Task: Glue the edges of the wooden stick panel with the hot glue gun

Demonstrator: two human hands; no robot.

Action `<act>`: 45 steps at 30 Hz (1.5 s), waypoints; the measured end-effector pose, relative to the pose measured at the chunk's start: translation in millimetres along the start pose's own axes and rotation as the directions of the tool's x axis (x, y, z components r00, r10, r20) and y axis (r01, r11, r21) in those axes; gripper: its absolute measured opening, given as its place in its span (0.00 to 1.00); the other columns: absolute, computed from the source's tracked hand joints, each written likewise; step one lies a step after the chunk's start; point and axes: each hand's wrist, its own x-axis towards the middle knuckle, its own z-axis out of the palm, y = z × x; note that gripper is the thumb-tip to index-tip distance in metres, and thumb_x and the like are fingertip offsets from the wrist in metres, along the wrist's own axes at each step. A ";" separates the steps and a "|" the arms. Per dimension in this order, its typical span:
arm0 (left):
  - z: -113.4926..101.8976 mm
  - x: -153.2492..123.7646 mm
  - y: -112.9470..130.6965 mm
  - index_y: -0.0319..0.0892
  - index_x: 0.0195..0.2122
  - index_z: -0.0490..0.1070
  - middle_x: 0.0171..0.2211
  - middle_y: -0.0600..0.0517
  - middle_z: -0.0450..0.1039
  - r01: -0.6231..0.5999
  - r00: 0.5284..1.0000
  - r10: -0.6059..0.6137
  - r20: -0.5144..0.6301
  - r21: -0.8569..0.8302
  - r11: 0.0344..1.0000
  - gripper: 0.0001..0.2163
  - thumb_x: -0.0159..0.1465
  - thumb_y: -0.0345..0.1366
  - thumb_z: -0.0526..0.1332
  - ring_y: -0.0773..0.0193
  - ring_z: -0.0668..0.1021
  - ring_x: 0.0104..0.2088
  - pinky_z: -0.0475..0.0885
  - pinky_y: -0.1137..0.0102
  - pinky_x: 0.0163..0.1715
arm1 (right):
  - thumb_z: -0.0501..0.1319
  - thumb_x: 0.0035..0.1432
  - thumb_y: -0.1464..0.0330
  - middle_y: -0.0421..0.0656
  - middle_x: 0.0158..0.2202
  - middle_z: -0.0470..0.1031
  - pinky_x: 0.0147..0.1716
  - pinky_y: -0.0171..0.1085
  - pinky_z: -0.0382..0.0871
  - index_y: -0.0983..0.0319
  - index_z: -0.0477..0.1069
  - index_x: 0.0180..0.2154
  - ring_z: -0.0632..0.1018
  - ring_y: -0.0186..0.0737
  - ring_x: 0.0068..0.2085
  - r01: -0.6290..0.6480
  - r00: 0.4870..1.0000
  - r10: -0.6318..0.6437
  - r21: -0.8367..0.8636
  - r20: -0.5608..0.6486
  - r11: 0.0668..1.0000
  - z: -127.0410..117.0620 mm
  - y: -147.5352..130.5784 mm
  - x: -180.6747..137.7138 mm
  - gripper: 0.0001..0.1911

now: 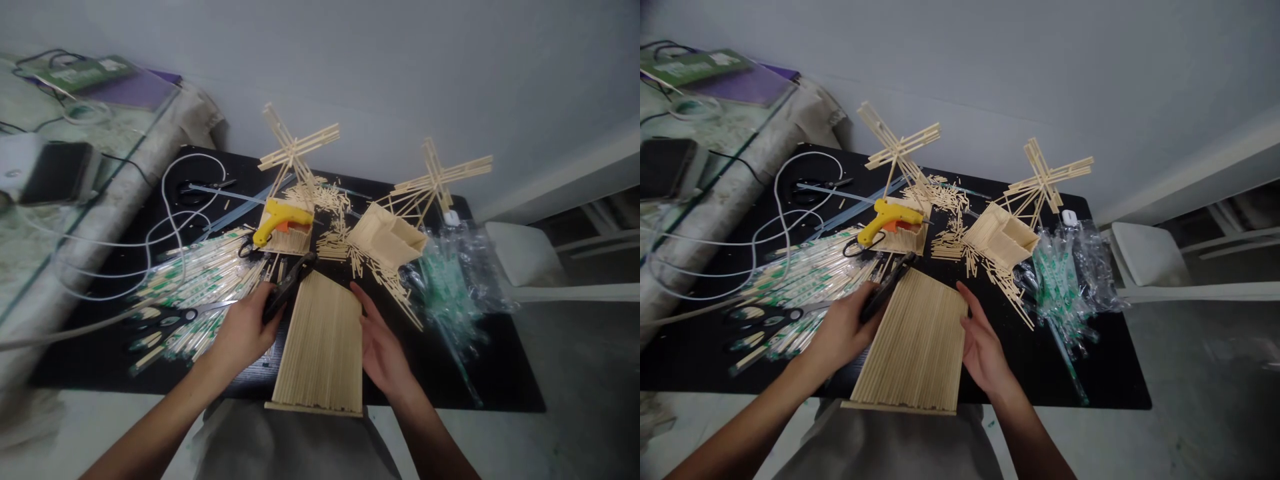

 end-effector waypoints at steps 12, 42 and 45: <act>-3.8 -2.5 -9.6 0.48 0.63 0.75 0.53 0.42 0.86 -0.171 0.984 0.175 -0.031 0.097 0.981 0.23 0.65 0.34 0.65 0.41 0.87 0.53 0.83 0.52 0.54 | 0.81 0.59 0.50 0.39 0.42 0.85 0.39 0.44 0.76 0.48 0.77 0.55 0.82 0.48 0.37 -0.081 0.993 0.066 -0.164 -0.096 0.983 12.2 7.3 1.7 0.28; -8.4 2.2 -2.0 0.52 0.45 0.72 0.35 0.50 0.85 -0.006 0.997 -0.019 0.070 0.343 0.939 0.09 0.64 0.35 0.67 0.45 0.88 0.35 0.72 0.64 0.33 | 0.78 0.64 0.52 0.38 0.43 0.85 0.40 0.38 0.78 0.49 0.86 0.53 0.82 0.43 0.39 -0.176 0.984 0.174 -0.189 -0.028 0.966 13.5 4.0 0.8 0.19; -8.5 4.1 -3.9 0.51 0.46 0.72 0.35 0.49 0.86 -0.006 0.997 -0.024 0.073 0.381 0.925 0.10 0.65 0.37 0.69 0.43 0.89 0.35 0.71 0.64 0.32 | 0.79 0.64 0.50 0.39 0.34 0.82 0.32 0.39 0.77 0.49 0.87 0.52 0.80 0.42 0.32 -0.134 0.991 0.134 -0.205 -0.012 0.970 10.6 6.5 3.2 0.18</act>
